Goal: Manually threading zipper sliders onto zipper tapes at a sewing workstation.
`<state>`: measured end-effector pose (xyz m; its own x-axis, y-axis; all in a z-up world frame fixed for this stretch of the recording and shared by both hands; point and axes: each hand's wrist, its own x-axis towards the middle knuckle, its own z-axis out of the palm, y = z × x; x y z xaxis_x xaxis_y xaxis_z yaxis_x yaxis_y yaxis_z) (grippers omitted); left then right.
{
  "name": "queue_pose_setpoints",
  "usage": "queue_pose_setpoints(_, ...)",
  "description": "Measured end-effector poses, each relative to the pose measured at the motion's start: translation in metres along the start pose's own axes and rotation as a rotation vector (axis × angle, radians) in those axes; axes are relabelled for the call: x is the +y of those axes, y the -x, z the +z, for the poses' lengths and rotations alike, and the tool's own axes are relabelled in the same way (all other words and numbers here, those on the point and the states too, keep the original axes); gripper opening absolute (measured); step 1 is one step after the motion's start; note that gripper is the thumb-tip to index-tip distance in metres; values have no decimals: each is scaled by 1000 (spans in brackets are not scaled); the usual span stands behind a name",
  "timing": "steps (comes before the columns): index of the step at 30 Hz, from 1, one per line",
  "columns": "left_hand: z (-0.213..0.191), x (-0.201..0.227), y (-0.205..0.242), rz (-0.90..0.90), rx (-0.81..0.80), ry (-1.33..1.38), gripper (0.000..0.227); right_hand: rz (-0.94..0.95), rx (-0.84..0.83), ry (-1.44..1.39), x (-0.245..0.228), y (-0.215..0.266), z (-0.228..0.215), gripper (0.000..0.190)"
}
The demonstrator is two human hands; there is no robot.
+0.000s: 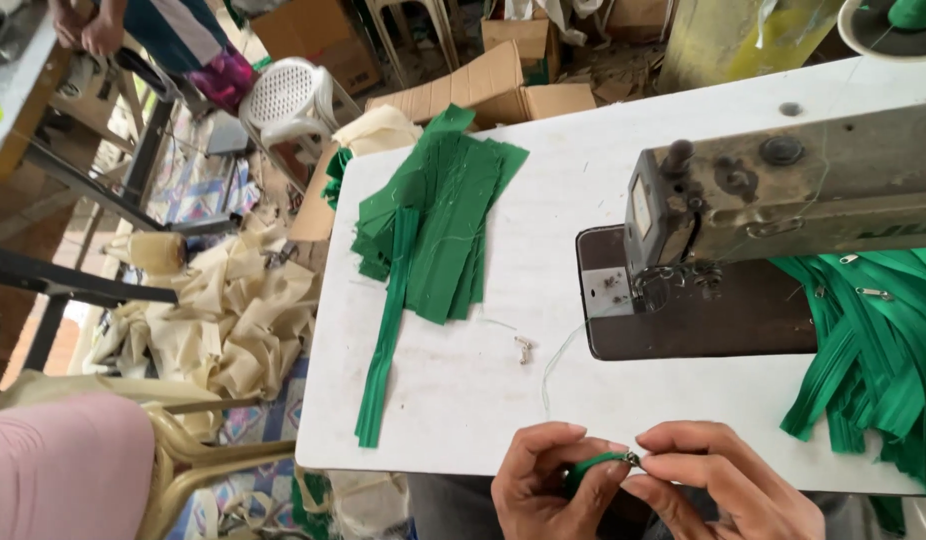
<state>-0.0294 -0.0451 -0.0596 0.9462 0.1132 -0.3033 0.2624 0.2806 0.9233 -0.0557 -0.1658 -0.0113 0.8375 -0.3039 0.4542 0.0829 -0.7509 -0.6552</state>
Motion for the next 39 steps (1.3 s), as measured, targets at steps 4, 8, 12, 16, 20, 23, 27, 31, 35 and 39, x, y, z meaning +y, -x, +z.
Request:
queue_pose_setpoints(4, -3, -28, -5, 125, -68, 258, 36, 382, -55, -295, -5, 6, 4, 3)
queue_pose_setpoints(8, -6, -48, -11, 168, -84, 349, 38, 642, -17, -498, -11, 9, 6, 5)
queue_pose_setpoints(12, -5, -52, -15, 262, -132, 390, 39, 678, 10, -661, 13, 15, 17, 12)
queue_pose_setpoints(16, -3, -44, -16, 299, -201, 395, 26, 477, -132, -625, 23, 9, 9, 15)
queue_pose_setpoints(20, -5, -41, -19, 349, -289, 443, 21, 477, -237, -569, 22, 3, -2, 21)
queue_pose_setpoints(23, -3, -42, -18, 339, -268, 454, 21, 340, -283, -485, 32, 5, 1, 23)
queue_pose_setpoints(27, -1, -35, -17, 350, -268, 430, 19, 367, -189, -343, 21, 3, 1, 13)
queue_pose_setpoints(31, 2, -16, -21, 479, -328, 278, 10, 319, -172, -304, 20, 0, -1, 9)
queue_pose_setpoints(35, -7, -11, -22, 235, -383, 237, 14, 246, -284, -548, 38, -3, -1, 4)
queue_pose_setpoints(39, -10, -3, -25, 177, -507, 304, 15, 321, -386, -731, 55, -1, 0, 12)
